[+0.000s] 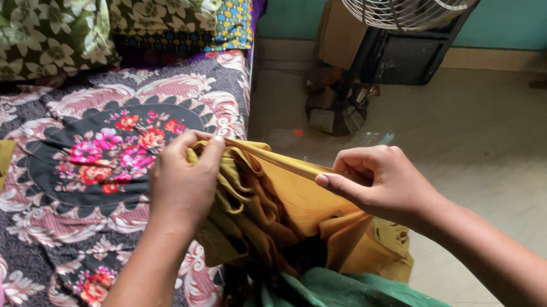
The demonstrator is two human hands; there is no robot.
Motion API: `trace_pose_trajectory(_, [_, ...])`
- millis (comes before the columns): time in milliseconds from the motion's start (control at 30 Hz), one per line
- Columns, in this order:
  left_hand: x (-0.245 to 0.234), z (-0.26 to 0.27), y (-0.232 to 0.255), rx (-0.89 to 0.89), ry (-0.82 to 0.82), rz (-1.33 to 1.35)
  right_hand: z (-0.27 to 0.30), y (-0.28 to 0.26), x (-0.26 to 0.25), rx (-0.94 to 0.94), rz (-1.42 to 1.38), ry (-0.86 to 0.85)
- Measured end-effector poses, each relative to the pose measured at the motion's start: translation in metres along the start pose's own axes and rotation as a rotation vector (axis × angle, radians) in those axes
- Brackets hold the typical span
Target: The person picks up a mustard-colored garment from a bed and folds it by hand. They repeatedly align edges and smooth the fabric, then continue folding the garment into a smaller bundle.
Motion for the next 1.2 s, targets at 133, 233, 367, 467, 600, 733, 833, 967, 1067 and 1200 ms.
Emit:
trace_pose_trajectory(133, [0.009, 0.02, 0.001, -0.048, 0.123, 0.069, 0.015, 0.018, -0.013, -0.014, -0.086, -0.052])
trace_pose_trajectory(233, [0.016, 0.037, 0.006, -0.119, 0.174, 0.141, 0.026, 0.032, -0.022, -0.024, -0.09, -0.067])
trace_pose_trajectory(367, [0.028, 0.064, 0.025, -0.134, 0.178, 0.137, 0.044, 0.05, -0.034, -0.119, -0.171, -0.055])
trace_pose_trajectory(467, [0.041, 0.086, 0.046, -0.147, 0.164, 0.115, 0.055, 0.063, -0.047, -0.082, -0.244, 0.01])
trace_pose_trajectory(600, [0.059, 0.115, 0.075, -0.109, 0.157, 0.039, 0.069, 0.072, -0.068, -0.074, -0.384, 0.042])
trace_pose_trajectory(733, [0.078, 0.148, 0.11, 0.052, 0.167, 0.005, 0.081, 0.067, -0.086, -0.042, -0.464, 0.038])
trace_pose_trajectory(833, [0.094, 0.17, 0.123, -0.013, 0.075, -0.015, 0.089, 0.063, -0.086, -0.096, -0.485, 0.008])
trace_pose_trajectory(967, [0.111, 0.197, 0.139, 0.065, 0.067, -0.059, 0.103, 0.062, -0.077, -0.216, -0.496, -0.085])
trace_pose_trajectory(1067, [0.121, 0.211, 0.149, 0.139, 0.07, 0.008, 0.114, 0.062, -0.072, -0.336, -0.464, -0.153])
trace_pose_trajectory(1200, [0.127, 0.229, 0.154, 0.17, 0.053, 0.039, 0.132, 0.068, -0.072, -0.321, -0.443, -0.183])
Point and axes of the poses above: each hand's wrist, its own z-axis away from the middle knuckle, its own x-axis out of the palm, y = z × x, the point moved 3 cm from there along -z, towards the middle knuckle, and after that the axes turned 4 degrees about -y, right-handed, at the moved point
